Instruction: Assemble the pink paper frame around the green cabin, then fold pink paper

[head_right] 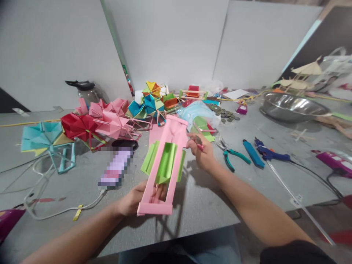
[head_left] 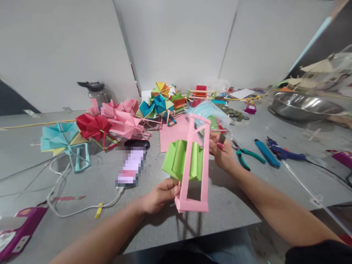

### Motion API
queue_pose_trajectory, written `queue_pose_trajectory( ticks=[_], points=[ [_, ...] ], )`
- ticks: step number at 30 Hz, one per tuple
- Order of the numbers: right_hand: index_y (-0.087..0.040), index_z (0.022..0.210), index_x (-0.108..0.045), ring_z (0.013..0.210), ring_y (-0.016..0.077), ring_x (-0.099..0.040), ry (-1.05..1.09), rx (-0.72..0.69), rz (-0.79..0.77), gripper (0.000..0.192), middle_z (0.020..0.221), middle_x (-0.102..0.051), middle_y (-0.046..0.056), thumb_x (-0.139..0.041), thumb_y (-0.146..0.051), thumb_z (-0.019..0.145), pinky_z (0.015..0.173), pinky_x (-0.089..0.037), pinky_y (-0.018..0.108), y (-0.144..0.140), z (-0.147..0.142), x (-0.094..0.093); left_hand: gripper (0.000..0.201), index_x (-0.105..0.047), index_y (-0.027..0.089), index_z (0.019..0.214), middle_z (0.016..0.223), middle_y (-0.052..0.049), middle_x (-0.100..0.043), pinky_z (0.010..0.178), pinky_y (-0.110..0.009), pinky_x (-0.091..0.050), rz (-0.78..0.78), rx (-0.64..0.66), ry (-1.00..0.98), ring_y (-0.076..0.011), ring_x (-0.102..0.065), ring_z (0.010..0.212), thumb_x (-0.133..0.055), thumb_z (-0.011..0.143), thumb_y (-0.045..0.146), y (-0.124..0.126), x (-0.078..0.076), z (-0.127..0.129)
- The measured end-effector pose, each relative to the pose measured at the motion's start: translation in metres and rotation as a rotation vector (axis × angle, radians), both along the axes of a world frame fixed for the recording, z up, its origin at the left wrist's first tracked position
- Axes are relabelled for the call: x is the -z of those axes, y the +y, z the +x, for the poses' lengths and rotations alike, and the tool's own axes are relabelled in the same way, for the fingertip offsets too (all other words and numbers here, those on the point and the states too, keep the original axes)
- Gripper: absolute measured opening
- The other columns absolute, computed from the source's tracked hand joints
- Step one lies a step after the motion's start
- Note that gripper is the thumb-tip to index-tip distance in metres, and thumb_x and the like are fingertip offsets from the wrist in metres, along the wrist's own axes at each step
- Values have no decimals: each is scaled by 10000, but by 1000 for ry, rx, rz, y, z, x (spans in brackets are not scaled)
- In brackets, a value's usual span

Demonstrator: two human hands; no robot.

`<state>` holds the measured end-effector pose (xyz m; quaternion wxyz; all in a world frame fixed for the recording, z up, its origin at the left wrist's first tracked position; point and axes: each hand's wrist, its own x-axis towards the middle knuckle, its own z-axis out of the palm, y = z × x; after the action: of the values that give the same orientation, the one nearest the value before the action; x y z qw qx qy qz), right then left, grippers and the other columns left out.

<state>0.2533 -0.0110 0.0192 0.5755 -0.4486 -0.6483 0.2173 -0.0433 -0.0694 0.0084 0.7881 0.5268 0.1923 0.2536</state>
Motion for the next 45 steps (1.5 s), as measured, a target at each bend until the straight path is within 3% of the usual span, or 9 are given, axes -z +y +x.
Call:
queue_pose_trajectory(
  ticks=[3, 8, 13, 17, 24, 30, 36, 40, 45],
  points=[
    [-253, 1190, -686, 612, 171, -470, 73, -13, -27, 500, 742, -561, -15, -656, -713, 997, 574, -454, 322, 4, -2, -4, 561, -564, 190, 640, 651, -10, -509, 632, -333, -299, -30, 72, -51, -147, -408, 635, -900, 823, 601, 2, -4, -1],
    [-229, 811, -644, 699, 191, -488, -84, -89, -54, 514, 718, -520, 6, -554, -673, 1054, 699, -467, 357, 16, 17, -8, 621, -427, 211, 560, 534, 38, -372, 621, -318, -333, -134, 174, -205, -130, -372, 551, -871, 830, 552, 2, -21, 1],
    [-214, 745, -664, 851, 222, -564, -108, -118, -51, 509, 845, -614, 47, -689, -674, 962, 853, -459, 391, 25, 32, -12, 660, -343, 205, 541, 466, 54, -294, 599, -305, -319, -180, 185, -199, -108, -303, 474, -743, 962, 518, 12, -34, -5],
    [-210, 688, -632, 720, 176, -488, -37, -253, -199, 530, 726, -572, 9, -801, -675, 878, 708, -401, 333, 26, 38, -13, 702, -329, 205, 498, 426, 50, -277, 555, -297, -291, -151, 191, -206, -103, -270, 439, -750, 949, 539, 18, -43, -13],
    [-237, 638, -479, 550, 106, -303, 155, -279, -343, 663, 582, -391, -65, -794, -784, 842, 551, -279, 278, 20, 19, -8, 643, -299, 210, 494, 429, 57, -260, 578, -264, -397, -229, -176, -255, -94, -263, 456, -747, 914, 400, 26, -60, -20],
    [-229, 720, -557, 563, 95, -324, 350, -201, -370, 697, 646, -461, -43, -846, -863, 732, 523, -260, 265, 15, 0, -1, 349, -405, 214, 592, 501, 73, -283, 526, -253, -412, -338, -508, -402, -92, -259, 450, -645, 845, 210, 25, -69, -23],
    [-232, 779, -629, 545, 98, -354, 511, -222, -412, 623, 667, -523, -29, -928, -773, 698, 500, -285, 278, 1, -17, -4, 112, -568, 191, 712, 568, 70, -410, 539, -228, -413, -369, -877, -352, -77, -352, 458, -639, 746, 110, 18, -45, -8],
    [-228, 759, -627, 519, 86, -368, 657, -210, -452, 567, 678, -573, -21, -970, -676, 701, 466, -274, 270, -18, -44, -2, 162, -670, 161, 831, 807, -13, -673, 597, -233, -447, -308, -771, -143, -93, -556, 602, -772, 744, 70, 5, -20, 22],
    [-206, 801, -714, 478, 75, -336, 650, -283, -506, 510, 705, -661, 10, -890, -684, 812, 451, -249, 273, -49, -85, 9, 300, -755, 198, 1065, 970, -13, -731, 773, -259, -533, -55, -795, -185, -116, -652, 766, -945, 839, 245, -2, -15, 42]
  ],
)
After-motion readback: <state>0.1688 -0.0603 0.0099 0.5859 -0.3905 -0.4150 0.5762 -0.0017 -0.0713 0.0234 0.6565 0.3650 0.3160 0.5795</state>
